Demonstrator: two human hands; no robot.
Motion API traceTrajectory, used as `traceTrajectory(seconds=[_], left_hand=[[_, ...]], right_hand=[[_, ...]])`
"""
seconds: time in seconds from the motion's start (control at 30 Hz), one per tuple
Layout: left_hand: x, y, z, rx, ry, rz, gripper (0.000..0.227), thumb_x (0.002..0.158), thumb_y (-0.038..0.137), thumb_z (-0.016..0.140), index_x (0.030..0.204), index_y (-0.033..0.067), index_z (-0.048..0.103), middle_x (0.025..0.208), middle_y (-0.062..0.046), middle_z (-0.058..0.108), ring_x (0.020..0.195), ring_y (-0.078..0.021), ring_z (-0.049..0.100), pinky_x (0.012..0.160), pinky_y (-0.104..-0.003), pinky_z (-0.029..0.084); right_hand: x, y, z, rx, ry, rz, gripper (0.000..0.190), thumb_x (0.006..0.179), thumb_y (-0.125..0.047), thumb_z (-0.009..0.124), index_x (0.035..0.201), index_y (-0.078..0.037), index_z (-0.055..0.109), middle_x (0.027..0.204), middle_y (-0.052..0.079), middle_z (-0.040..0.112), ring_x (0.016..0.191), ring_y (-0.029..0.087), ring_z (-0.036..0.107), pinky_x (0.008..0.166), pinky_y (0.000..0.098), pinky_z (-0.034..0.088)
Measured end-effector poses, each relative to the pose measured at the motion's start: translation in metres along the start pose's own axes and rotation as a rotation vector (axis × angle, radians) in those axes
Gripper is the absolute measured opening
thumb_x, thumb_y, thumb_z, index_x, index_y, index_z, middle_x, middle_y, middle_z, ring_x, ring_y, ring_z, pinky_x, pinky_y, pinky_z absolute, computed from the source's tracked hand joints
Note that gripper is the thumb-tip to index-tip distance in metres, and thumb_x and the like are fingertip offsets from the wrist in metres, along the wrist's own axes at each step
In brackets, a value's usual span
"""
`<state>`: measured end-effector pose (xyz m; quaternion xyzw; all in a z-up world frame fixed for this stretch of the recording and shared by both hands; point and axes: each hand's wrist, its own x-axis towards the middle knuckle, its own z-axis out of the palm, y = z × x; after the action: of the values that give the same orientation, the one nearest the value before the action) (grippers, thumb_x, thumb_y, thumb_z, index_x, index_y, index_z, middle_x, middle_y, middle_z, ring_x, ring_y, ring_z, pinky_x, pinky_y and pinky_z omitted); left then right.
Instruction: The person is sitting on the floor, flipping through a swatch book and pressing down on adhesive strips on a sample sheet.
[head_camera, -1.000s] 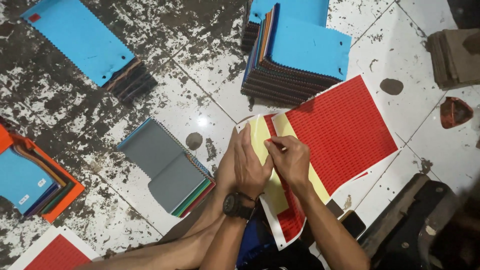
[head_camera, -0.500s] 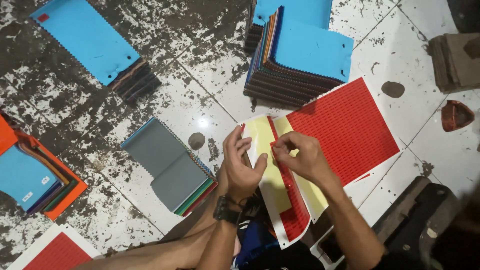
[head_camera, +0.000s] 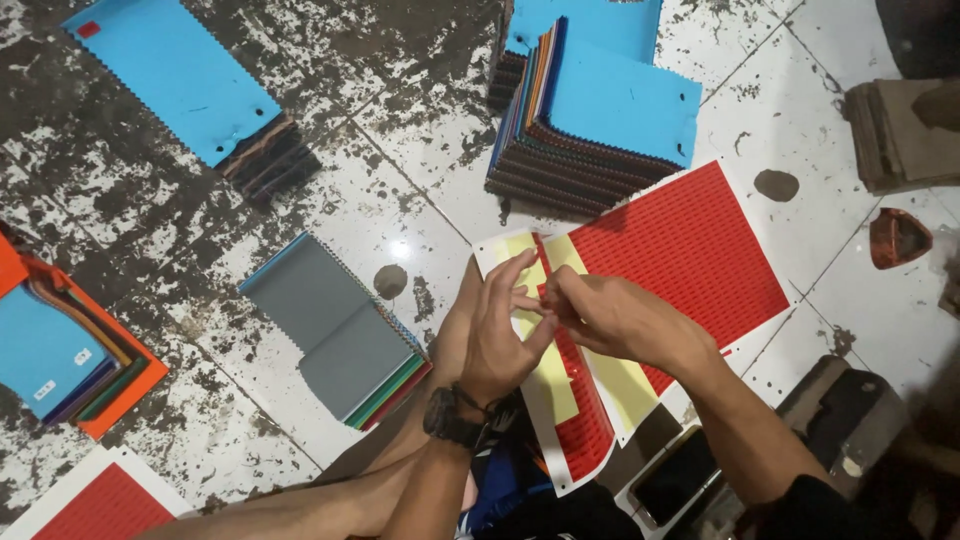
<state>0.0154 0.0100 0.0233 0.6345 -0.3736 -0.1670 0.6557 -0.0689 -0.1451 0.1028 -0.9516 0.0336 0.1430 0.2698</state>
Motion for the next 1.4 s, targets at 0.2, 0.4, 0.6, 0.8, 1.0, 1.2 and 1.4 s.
traceTrajectory(seconds=[0.2, 0.4, 0.6, 0.8, 1.0, 1.2, 1.4], left_hand=[[0.0, -0.006, -0.004, 0.211, 0.189, -0.058, 0.081, 0.08, 0.002, 0.071, 0.151, 0.0034, 0.032, 0.145, -0.026, 0.038, 0.099, -0.0396, 0.073, 0.094, -0.058, 0.055], [-0.005, -0.025, 0.023, 0.534, 0.151, -0.227, 0.109, 0.064, 0.016, 0.087, 0.157, 0.0147, 0.03, 0.158, -0.022, 0.019, 0.147, -0.0507, 0.02, 0.115, -0.069, 0.013], [-0.004, -0.03, 0.026, 0.604, 0.099, -0.397, 0.109, 0.068, 0.025, 0.083, 0.159, 0.0229, 0.023, 0.162, -0.015, 0.012, 0.15, -0.0474, 0.0, 0.109, -0.077, -0.001], [-0.008, -0.041, 0.032, 0.766, 0.168, -0.305, 0.104, 0.066, 0.03, 0.083, 0.157, 0.0219, 0.032, 0.161, -0.016, 0.02, 0.15, -0.0453, 0.003, 0.108, -0.075, -0.008], [-0.008, -0.034, 0.031, 0.708, 0.145, -0.292, 0.105, 0.065, 0.026, 0.082, 0.156, 0.0196, 0.03, 0.162, -0.019, 0.017, 0.149, -0.0481, 0.0, 0.108, -0.075, -0.01], [-0.01, -0.033, 0.028, 0.664, 0.145, -0.304, 0.11, 0.063, 0.025, 0.083, 0.158, 0.0197, 0.027, 0.162, -0.019, 0.014, 0.149, -0.0492, -0.002, 0.107, -0.077, -0.008], [-0.01, -0.034, 0.031, 0.691, 0.148, -0.323, 0.11, 0.063, 0.025, 0.082, 0.157, 0.0211, 0.027, 0.161, -0.018, 0.016, 0.149, -0.0482, 0.0, 0.107, -0.077, -0.005]], right_hand=[[0.004, 0.049, 0.048, 0.24, 0.427, 0.342, 0.03, 0.084, -0.011, 0.073, 0.113, -0.003, 0.071, 0.089, 0.019, 0.073, 0.087, 0.036, 0.075, 0.072, 0.0425, 0.063], [0.024, 0.043, 0.106, 0.288, 0.618, 0.582, 0.027, 0.086, -0.033, 0.081, 0.105, -0.013, 0.079, 0.083, 0.006, 0.075, 0.081, 0.025, 0.076, 0.067, 0.0351, 0.064], [0.027, 0.026, 0.105, 0.365, 0.754, 0.637, 0.024, 0.082, -0.027, 0.084, 0.097, -0.008, 0.08, 0.08, 0.013, 0.075, 0.078, 0.03, 0.074, 0.065, 0.0384, 0.062], [0.032, 0.014, 0.114, 0.229, 0.972, 0.534, 0.013, 0.08, -0.015, 0.087, 0.089, -0.008, 0.081, 0.078, 0.008, 0.076, 0.072, 0.022, 0.074, 0.062, 0.0298, 0.061], [0.025, 0.007, 0.094, 0.413, 0.939, 0.497, 0.012, 0.09, -0.015, 0.077, 0.096, -0.004, 0.076, 0.091, 0.012, 0.075, 0.087, 0.029, 0.074, 0.072, 0.0371, 0.063], [0.021, 0.026, 0.107, 0.503, 0.811, 0.587, 0.021, 0.089, -0.015, 0.073, 0.106, -0.002, 0.078, 0.095, 0.02, 0.074, 0.091, 0.036, 0.074, 0.076, 0.0423, 0.063], [0.026, 0.013, 0.102, 0.511, 0.841, 0.65, 0.018, 0.084, -0.018, 0.082, 0.096, -0.005, 0.08, 0.087, 0.016, 0.075, 0.084, 0.031, 0.075, 0.071, 0.0376, 0.063]])
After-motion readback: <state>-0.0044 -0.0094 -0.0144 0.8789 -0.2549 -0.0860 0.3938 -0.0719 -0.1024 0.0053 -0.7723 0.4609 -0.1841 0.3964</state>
